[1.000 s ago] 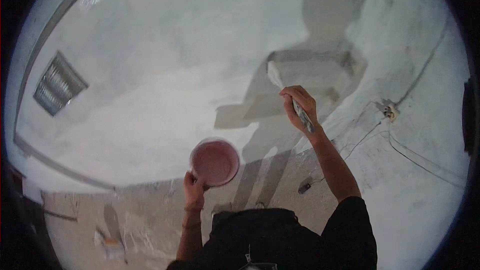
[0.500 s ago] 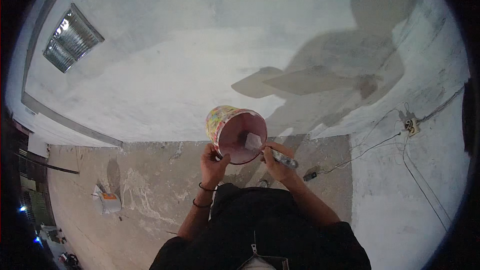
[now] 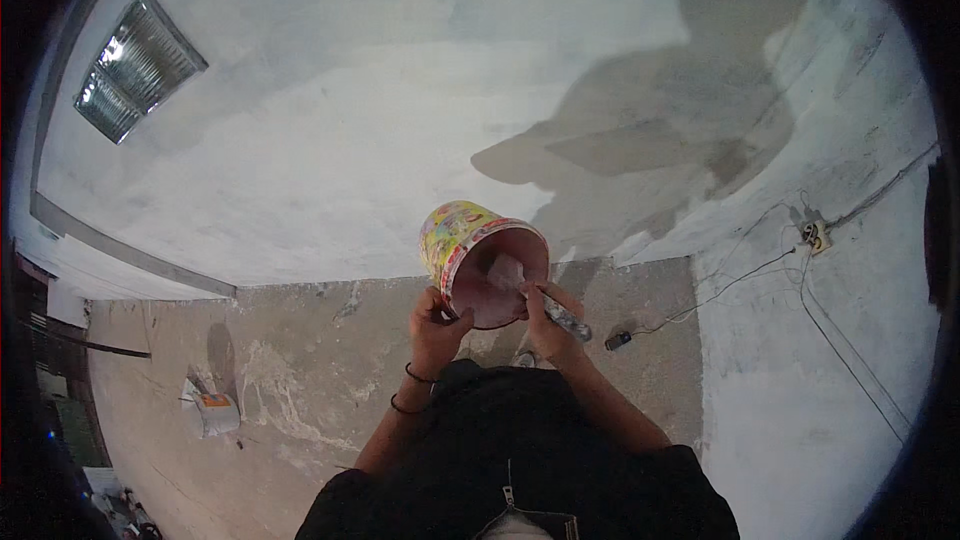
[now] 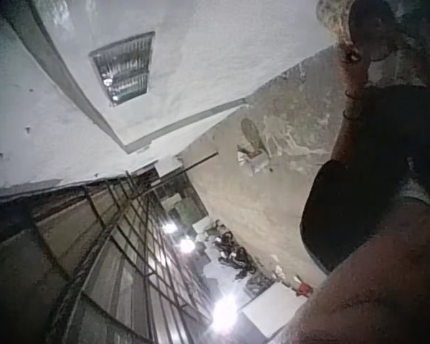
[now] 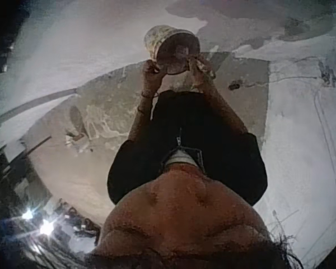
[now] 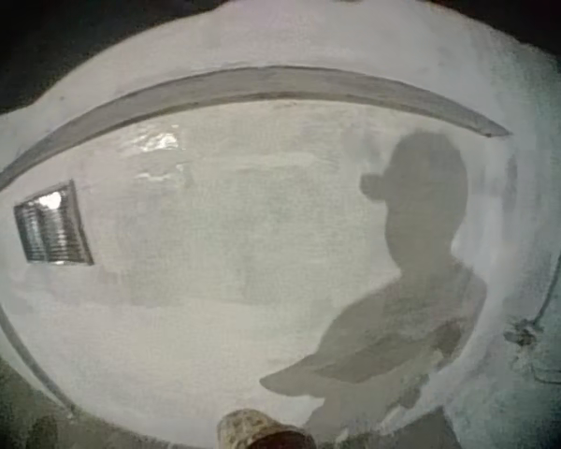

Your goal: A person uses a paintbrush and a bucket of paint to coat a wall.

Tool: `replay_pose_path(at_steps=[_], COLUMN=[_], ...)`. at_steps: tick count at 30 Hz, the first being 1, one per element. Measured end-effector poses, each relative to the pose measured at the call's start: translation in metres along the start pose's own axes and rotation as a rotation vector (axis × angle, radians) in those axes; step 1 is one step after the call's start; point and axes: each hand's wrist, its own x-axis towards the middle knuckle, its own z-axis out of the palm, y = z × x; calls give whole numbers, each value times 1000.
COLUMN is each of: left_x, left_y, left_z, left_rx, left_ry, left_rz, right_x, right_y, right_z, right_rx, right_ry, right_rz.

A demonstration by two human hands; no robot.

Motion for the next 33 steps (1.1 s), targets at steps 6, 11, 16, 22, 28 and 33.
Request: replay_pose_path(at_steps=[6,11,16,22,28,33], left_x=[-7,-14,-25,-38,-31,-22], left_y=[13,24,8,18,20,24], left_z=[-31,-57,-76,-67,-38,36], left_rx=[69,31,-35,-239,-157,-76], left_ry=[-16,-69,-91,-32,-24,-89], left_rz=[6,-42,-41,-246,-289,-290], right_x=[-20,-38,-66,-86,-78,-63], right_y=[-29,-17,-30,-26,-15,6], right_z=[26,47,57,39,-15,-71], right_rx=[-112,-102,3,211,289,316], right_ry=[47,1,-58,-40,-18,23], right_rz=[-16,127,58,118,-6,-37])
